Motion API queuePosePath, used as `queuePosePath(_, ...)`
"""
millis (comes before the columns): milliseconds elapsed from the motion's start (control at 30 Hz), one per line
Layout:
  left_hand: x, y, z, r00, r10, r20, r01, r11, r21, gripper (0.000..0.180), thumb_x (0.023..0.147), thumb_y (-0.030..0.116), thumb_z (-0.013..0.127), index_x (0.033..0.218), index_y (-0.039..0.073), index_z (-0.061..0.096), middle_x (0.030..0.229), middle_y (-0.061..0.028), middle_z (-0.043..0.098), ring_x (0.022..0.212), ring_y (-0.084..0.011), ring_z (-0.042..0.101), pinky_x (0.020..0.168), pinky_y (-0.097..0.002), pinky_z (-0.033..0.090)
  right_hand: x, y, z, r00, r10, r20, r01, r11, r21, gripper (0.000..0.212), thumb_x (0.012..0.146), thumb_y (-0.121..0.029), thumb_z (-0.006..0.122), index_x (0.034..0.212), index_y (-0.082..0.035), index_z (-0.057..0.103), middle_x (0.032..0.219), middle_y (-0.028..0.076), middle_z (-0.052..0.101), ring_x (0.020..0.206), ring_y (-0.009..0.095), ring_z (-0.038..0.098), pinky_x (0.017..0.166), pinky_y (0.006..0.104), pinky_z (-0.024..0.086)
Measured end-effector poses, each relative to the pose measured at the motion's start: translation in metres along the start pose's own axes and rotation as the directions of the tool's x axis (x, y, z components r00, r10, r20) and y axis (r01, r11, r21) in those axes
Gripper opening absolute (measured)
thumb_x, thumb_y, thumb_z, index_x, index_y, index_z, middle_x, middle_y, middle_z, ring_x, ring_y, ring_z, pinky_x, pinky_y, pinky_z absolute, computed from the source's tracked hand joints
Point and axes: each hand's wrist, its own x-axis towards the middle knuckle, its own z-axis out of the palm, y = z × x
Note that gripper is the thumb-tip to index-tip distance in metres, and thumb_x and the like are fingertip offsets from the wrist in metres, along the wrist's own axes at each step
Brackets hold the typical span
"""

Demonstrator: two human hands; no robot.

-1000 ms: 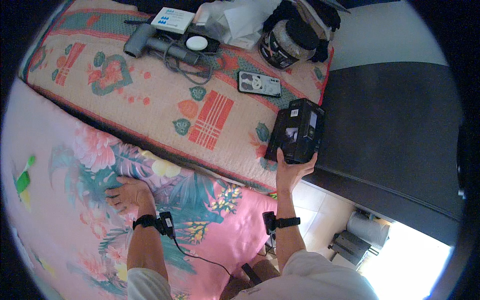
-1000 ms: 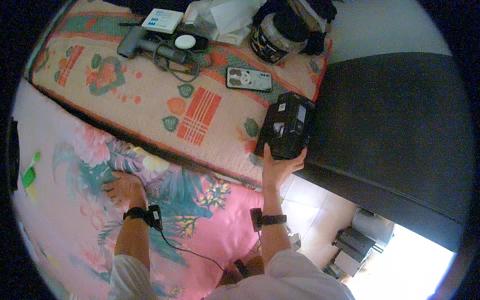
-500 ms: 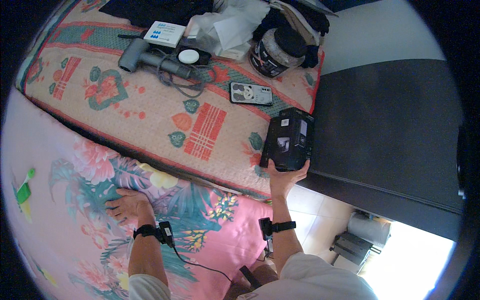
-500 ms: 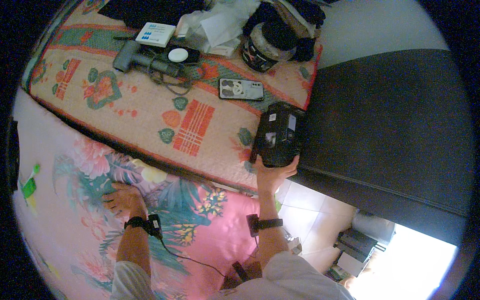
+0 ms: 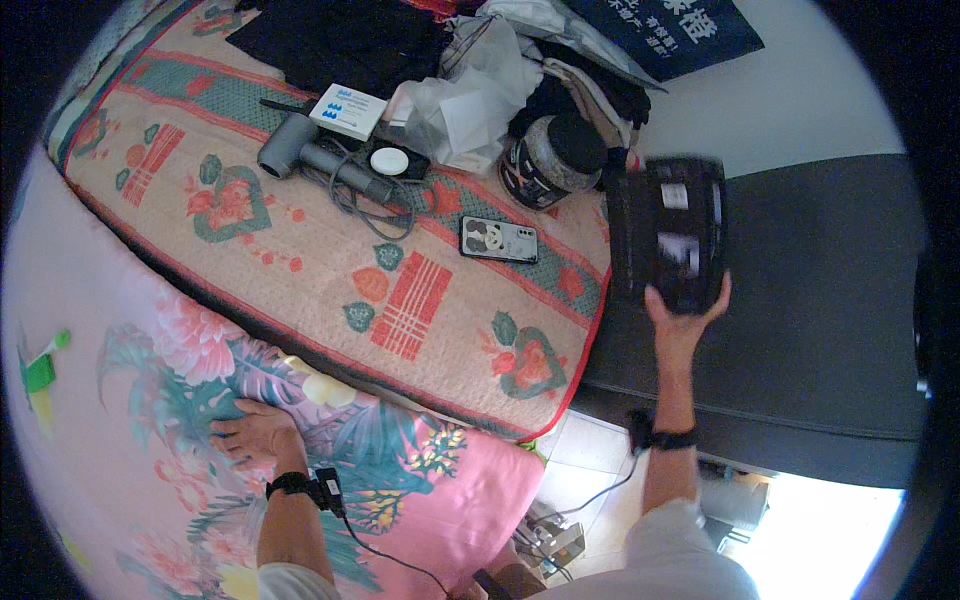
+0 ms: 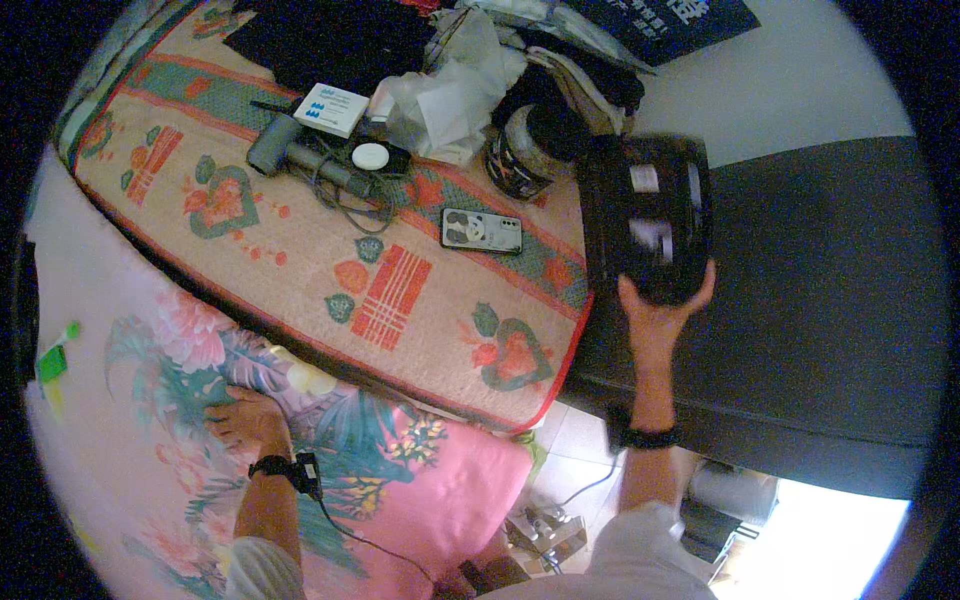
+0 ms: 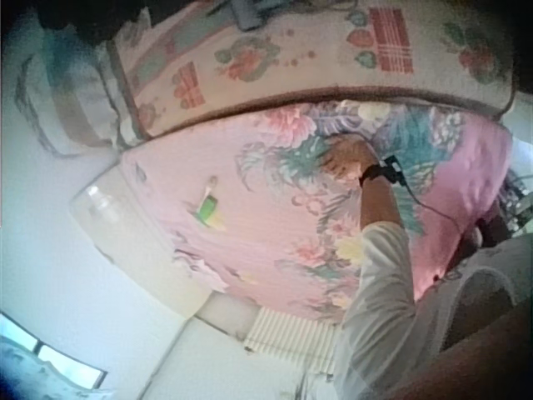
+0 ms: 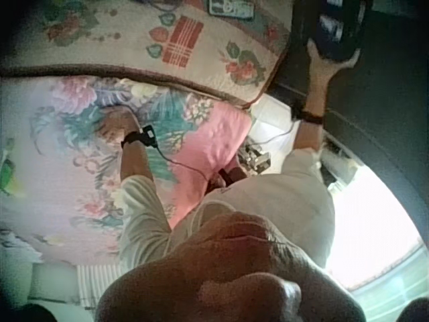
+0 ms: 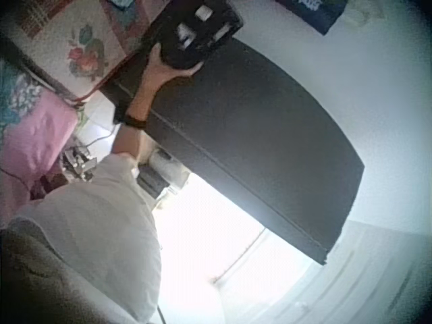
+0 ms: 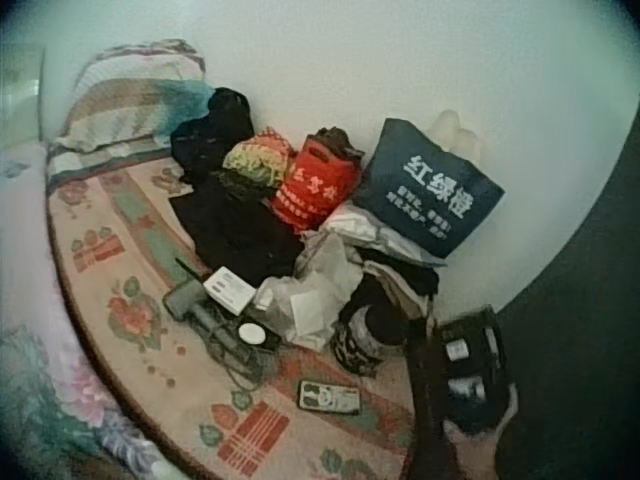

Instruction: The person wipes the top surface of a refrigerator with a cloth, folds black garments on a bed, and سپس wraps the cord of a hair dryer.

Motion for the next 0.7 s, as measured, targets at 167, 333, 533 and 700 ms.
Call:
queuePosePath(167,0.001,0.003,-0.019,0.983,-0.023,0.181,0.037,0.997,-0.074,0.074,0.095,0.058,0.033,0.147,0.005,0.027,0.150,-0.0204,0.028,0.137,-0.0350,0.031,0.107,-0.0628,0.024,0.120,-0.004,0.046,0.940,-0.240,0.244,0.265,0.961,-0.077,0.111,0.061,-0.005,0.087,0.146,-0.007,0.016,0.138,0.019,0.035,0.128,0.031,0.039,0.111,0.0425,0.033)
queuePosePath(333,0.002,0.007,-0.018,0.978,-0.062,0.201,0.070,0.997,-0.032,0.074,0.095,0.058,0.034,0.147,0.006,0.027,0.150,-0.0192,0.029,0.137,-0.0334,0.032,0.108,-0.0624,0.024,0.161,-0.009,0.096,0.923,-0.161,0.349,0.156,0.987,0.043,0.113,0.058,-0.008,0.088,0.146,-0.009,0.017,0.139,0.019,0.035,0.129,0.032,0.040,0.110,0.0427,0.034)
queuePosePath(533,0.001,0.009,-0.017,0.974,-0.063,0.216,0.059,0.998,0.025,0.073,0.095,0.057,0.036,0.147,0.007,0.030,0.151,-0.0167,0.029,0.137,-0.0309,0.031,0.108,-0.0621,0.024,0.189,0.047,0.108,0.852,-0.122,0.510,0.131,0.991,0.018,0.110,0.069,-0.009,0.085,0.148,-0.014,0.008,0.142,0.020,0.032,0.128,0.031,0.043,0.103,0.0439,0.045)
queuePosePath(700,0.003,0.002,-0.011,0.981,-0.055,0.185,0.060,0.998,-0.025,0.072,0.095,0.057,0.035,0.147,0.007,0.029,0.150,-0.0167,0.029,0.137,-0.0321,0.031,0.107,-0.0623,0.024,0.203,0.048,0.092,0.772,0.027,0.635,-0.098,0.992,0.078,0.114,0.066,-0.006,0.087,0.149,-0.017,0.009,0.145,0.017,0.031,0.128,0.030,0.043,0.104,0.0441,0.044)
